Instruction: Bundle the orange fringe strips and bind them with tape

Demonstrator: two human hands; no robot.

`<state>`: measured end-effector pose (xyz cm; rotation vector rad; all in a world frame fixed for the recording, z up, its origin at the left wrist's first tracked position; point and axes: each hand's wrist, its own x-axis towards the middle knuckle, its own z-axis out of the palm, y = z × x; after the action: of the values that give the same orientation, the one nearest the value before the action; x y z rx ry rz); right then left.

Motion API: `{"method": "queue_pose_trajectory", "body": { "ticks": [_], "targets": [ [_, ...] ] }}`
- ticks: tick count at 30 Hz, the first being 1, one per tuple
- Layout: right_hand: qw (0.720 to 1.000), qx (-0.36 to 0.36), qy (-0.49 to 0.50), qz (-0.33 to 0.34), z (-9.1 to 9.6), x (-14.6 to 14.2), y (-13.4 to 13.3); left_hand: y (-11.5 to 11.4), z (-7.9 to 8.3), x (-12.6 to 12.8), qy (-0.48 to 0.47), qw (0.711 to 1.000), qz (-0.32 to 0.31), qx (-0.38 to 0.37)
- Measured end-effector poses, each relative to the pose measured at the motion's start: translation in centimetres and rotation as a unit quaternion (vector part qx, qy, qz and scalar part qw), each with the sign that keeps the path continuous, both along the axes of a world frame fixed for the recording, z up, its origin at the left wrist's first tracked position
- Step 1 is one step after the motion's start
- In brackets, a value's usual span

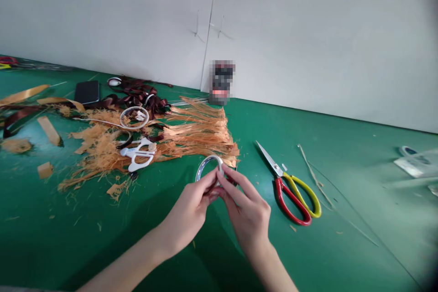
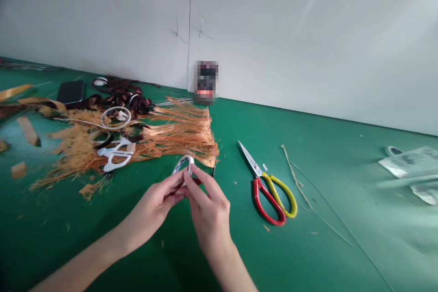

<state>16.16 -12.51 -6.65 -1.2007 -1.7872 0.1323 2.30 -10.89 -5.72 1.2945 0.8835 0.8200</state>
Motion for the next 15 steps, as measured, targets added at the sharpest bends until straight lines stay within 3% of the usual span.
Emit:
{"method": "queue_pose_trajectory", "body": {
  "ticks": [5,10,15],
  "targets": [
    [0.996,0.047,0.068,-0.043,-0.4,-1.0,-1.0,-1.6,-0.7,0.3,0.052,0.997,0.045,0.039],
    [0.992,0.026,0.111,-0.061,-0.2,-1.6,-0.8,-1.5,-0.9,0.1,0.091,0.993,0.04,0.061],
    [0.993,0.04,0.07,-0.087,0.4,-2.3,-0.7,-1.7,-0.7,-0.3,0.122,0.985,0.043,0.112]
  ]
}}
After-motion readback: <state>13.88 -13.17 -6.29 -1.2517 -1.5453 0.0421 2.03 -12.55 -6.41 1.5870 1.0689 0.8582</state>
